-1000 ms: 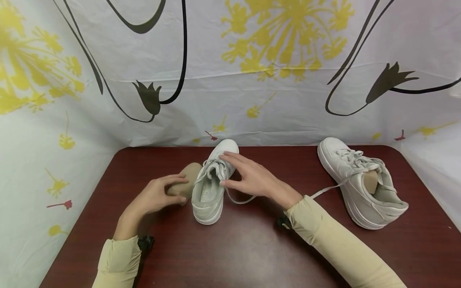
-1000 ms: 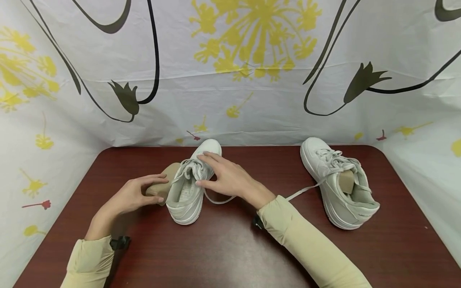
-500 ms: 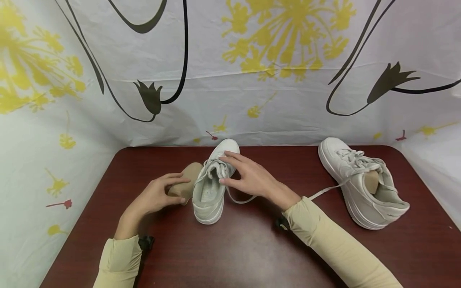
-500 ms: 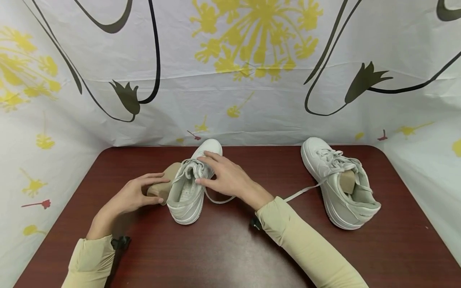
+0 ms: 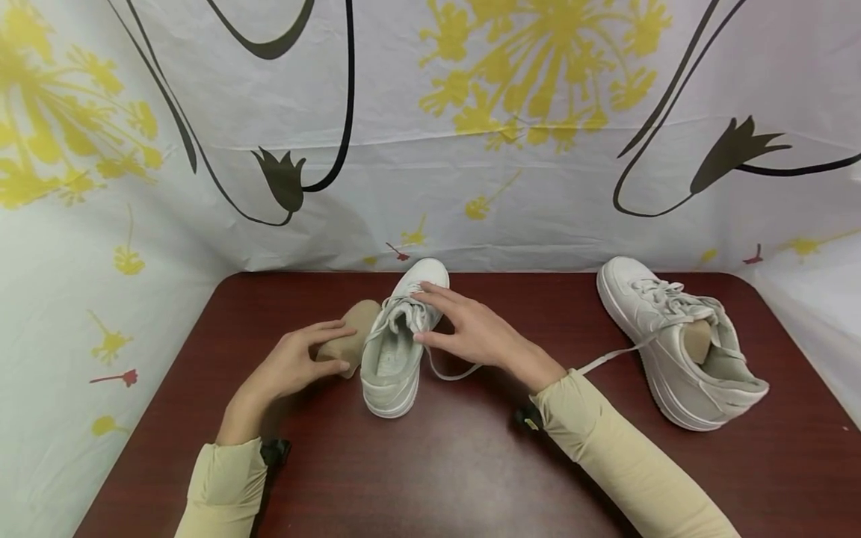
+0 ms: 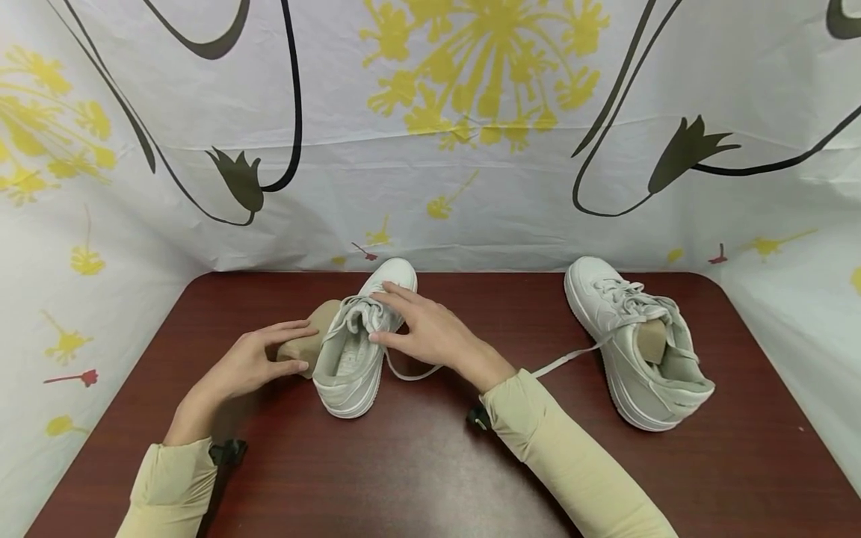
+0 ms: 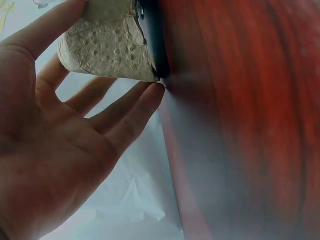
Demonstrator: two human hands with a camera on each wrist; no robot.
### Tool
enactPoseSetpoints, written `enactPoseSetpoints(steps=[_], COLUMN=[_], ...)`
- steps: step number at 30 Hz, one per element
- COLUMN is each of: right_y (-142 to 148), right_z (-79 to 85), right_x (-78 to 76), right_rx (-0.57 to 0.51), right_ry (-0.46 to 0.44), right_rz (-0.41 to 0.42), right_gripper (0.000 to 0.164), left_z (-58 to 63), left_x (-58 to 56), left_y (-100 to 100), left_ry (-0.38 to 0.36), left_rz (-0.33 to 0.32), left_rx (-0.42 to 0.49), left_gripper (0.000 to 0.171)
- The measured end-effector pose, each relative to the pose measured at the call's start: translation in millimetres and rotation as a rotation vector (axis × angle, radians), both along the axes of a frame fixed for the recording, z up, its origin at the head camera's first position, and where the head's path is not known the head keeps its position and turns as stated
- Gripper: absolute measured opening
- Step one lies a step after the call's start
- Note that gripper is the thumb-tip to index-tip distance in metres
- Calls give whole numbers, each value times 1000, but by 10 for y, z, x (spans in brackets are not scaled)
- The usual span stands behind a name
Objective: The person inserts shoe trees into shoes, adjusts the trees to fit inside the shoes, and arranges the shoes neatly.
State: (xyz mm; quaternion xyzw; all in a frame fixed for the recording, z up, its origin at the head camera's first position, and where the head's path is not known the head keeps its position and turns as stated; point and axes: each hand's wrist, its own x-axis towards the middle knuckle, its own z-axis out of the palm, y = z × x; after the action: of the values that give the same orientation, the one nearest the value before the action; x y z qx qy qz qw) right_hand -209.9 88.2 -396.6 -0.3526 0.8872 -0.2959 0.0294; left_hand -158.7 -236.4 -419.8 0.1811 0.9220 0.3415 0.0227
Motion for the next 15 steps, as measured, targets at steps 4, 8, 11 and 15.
enactPoseSetpoints(steps=[4,8,11,15], right_y=[-1,-1,-1,0], right_z=[-22,-28,-35,-39], right_x=[-1,-1,-1,3], right_rx=[-13,-18,-21,-28], right_ry=[2,-2,-6,-7], right_rz=[-5,-7,-8,-11], right_gripper=[64,64,64,63], left_z=[31,59,66,63], left_x=[16,33,36,32], left_y=[5,8,8,9], left_ry=[-2,1,5,14], left_rz=[6,8,9,18], left_rx=[14,14,13,15], left_gripper=[55,56,56,56])
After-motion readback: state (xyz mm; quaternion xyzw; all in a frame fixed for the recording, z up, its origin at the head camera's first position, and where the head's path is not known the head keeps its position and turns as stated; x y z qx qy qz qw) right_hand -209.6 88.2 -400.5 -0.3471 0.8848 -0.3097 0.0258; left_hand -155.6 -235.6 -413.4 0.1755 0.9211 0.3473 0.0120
